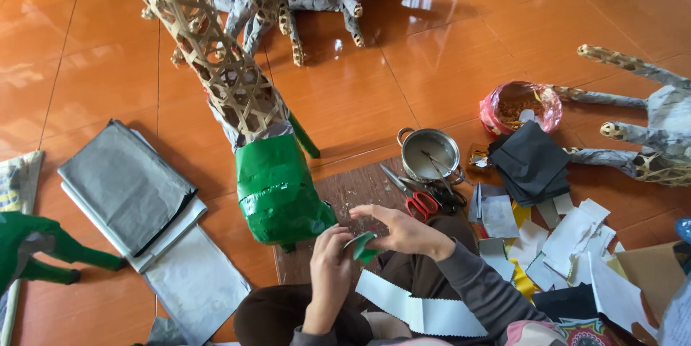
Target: Applying green tape and cutting paper strips to decorate a bamboo giraffe sculpture
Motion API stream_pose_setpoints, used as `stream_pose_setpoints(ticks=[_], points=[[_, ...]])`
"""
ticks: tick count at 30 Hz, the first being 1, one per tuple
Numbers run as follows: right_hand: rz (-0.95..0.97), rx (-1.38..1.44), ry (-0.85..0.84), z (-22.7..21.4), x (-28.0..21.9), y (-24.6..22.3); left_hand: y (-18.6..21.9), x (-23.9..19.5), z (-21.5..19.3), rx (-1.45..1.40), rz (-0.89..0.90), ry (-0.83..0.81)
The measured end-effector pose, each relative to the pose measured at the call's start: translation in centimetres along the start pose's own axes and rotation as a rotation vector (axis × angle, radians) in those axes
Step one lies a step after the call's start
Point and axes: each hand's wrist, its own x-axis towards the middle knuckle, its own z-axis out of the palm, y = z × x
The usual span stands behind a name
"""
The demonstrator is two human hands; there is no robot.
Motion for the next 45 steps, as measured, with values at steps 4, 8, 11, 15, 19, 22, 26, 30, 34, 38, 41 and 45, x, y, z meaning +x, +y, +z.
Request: stream_pose_setpoints(ticks=[4, 8, 11, 15, 19, 22, 26, 30, 34, 38, 41, 45], points=[[0.021, 0.055, 0.007, 1.5, 1.0, 4.2, 2.4, 1.0, -4.3, -0.160, -0.003, 0.099], [0.072, 0.301, 0.079, 2.1, 1.9, 7.7, 2.3, 0.8, -7.8, -0.475, -0.148, 0.243], [0.062, 0.628, 0.141, 1.7, 2.7, 9.0, 1.5, 0.3, -9.4, -0.537, -0.237, 0.326], [0.033, 0.799, 0.186, 1.5, 5.1, 8.3, 1.2, 0.6, -11.2, -0.518, -0.341, 0.367], [-0.134, 0.680, 0.315, 1.8, 8.6, 8.3, -0.6, 1.0, -12.9, -0.441, -0.422, 0.382], [-0.155, 0.719, 0.327, 1.1, 11.8, 6.5, -1.9, 2.6, -14.8, -0.437, -0.387, 0.358], [-0.295, 0.726, 0.242, -1.4, 17.4, 3.1, -4.9, 7.3, -17.2, -0.349, -0.315, 0.328], [-0.081, 0.763, 0.602, -0.9, 24.5, 3.2, -10.6, 15.7, -16.9, -0.535, -0.225, 0.465], [0.053, 0.916, 0.622, -0.3, 28.6, 6.3, -18.5, 20.9, -14.1, -0.895, -0.538, 0.505], [0.199, 0.855, 0.641, 1.4, 29.1, 8.4, -23.4, 22.0, -11.2, -0.743, -0.597, 0.584], [0.231, 0.784, 0.589, 2.6, 29.5, 13.4, -28.2, 21.5, -9.4, -0.577, -0.587, 0.560], [0.222, 0.835, 0.683, 4.0, 29.6, 15.6, -33.3, 20.6, -8.1, -0.412, -0.580, 0.510]])
